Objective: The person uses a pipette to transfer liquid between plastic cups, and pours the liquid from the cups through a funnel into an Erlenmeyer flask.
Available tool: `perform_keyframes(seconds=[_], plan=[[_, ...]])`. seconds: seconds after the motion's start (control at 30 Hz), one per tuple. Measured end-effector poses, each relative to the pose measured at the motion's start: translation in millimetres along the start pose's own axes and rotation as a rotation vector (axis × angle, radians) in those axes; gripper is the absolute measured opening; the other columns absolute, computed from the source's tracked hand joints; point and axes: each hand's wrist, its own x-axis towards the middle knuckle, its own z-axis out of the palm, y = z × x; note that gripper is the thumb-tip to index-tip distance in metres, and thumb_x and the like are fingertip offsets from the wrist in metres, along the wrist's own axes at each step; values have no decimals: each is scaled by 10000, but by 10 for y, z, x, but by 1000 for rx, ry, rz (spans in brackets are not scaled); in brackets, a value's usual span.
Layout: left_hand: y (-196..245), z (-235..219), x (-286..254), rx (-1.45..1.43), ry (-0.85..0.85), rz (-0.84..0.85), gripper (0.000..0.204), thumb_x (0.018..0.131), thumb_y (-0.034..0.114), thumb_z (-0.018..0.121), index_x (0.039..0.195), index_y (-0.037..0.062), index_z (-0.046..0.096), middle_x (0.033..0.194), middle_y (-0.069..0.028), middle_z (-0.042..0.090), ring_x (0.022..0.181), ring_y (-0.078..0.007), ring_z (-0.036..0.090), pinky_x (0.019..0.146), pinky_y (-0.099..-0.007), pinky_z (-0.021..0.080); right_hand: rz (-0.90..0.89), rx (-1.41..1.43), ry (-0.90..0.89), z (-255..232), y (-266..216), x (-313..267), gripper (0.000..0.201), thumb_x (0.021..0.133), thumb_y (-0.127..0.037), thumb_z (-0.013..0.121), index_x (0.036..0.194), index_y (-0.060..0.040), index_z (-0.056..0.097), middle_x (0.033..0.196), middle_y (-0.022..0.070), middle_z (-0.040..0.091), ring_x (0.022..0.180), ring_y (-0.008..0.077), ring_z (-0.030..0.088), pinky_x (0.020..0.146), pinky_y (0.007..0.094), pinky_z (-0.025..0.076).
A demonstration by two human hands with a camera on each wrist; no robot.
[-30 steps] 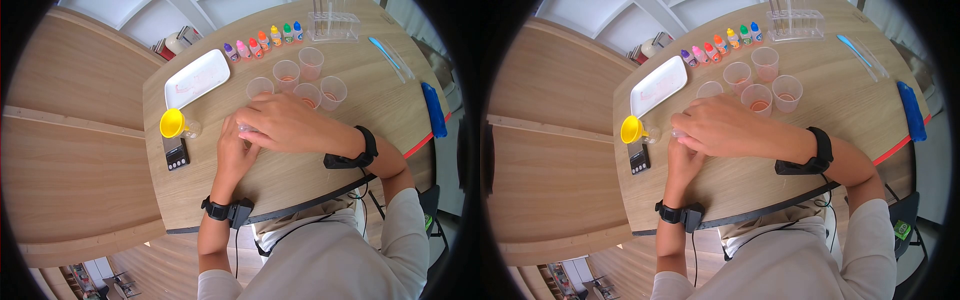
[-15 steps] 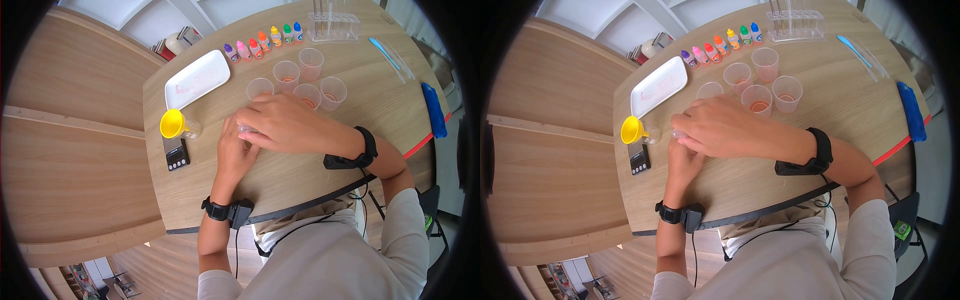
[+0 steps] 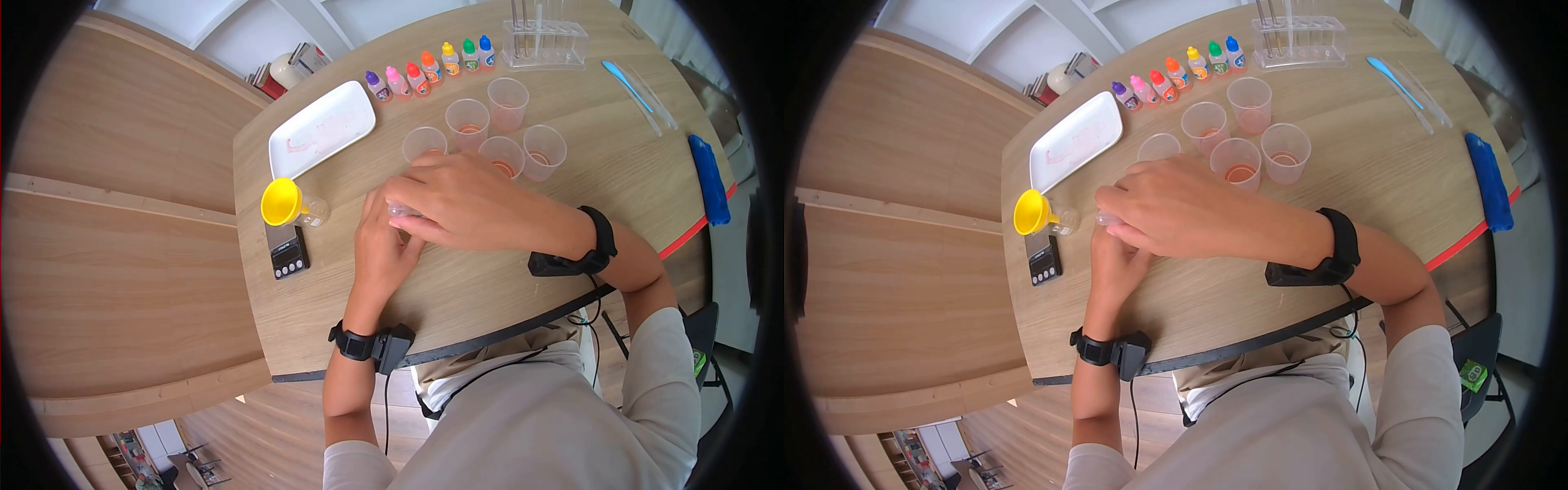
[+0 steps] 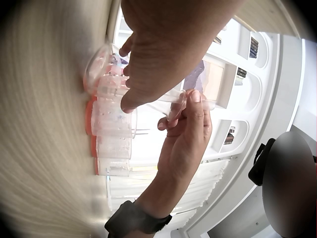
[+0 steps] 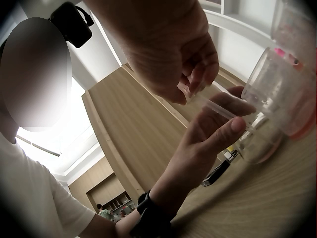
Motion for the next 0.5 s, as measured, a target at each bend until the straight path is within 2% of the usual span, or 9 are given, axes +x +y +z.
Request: perform_keyframes(seconds=[0.07,0.13,0.5], plan=[[-2,-1,-2,-2,-3,-4,437,674,-20,738,1082,9,586,1090,-147,605,1008,-369,552,790,-409,488,1,-1,0,0,0,-3,225,887,-257,608,861,-38,559,757,114,643,777,297,640,609,429,490],[-7,0,-5,7,-3,-2,434,675,-20,737,1081,8,587,1093,-146,604,1014,-369,552,788,-411,488,11,-13,-38,-5,4,-13,179,871,-211,640,963,-76,566,777,69,623,785,259,613,606,392,482],[7,-9,-4,-3,-15,-18,433,679,-23,736,1084,10,587,1110,-146,601,1033,-369,550,783,-402,491,4,-15,-30,8,10,-13,184,872,-219,644,964,-77,570,767,68,616,779,253,614,604,384,479]])
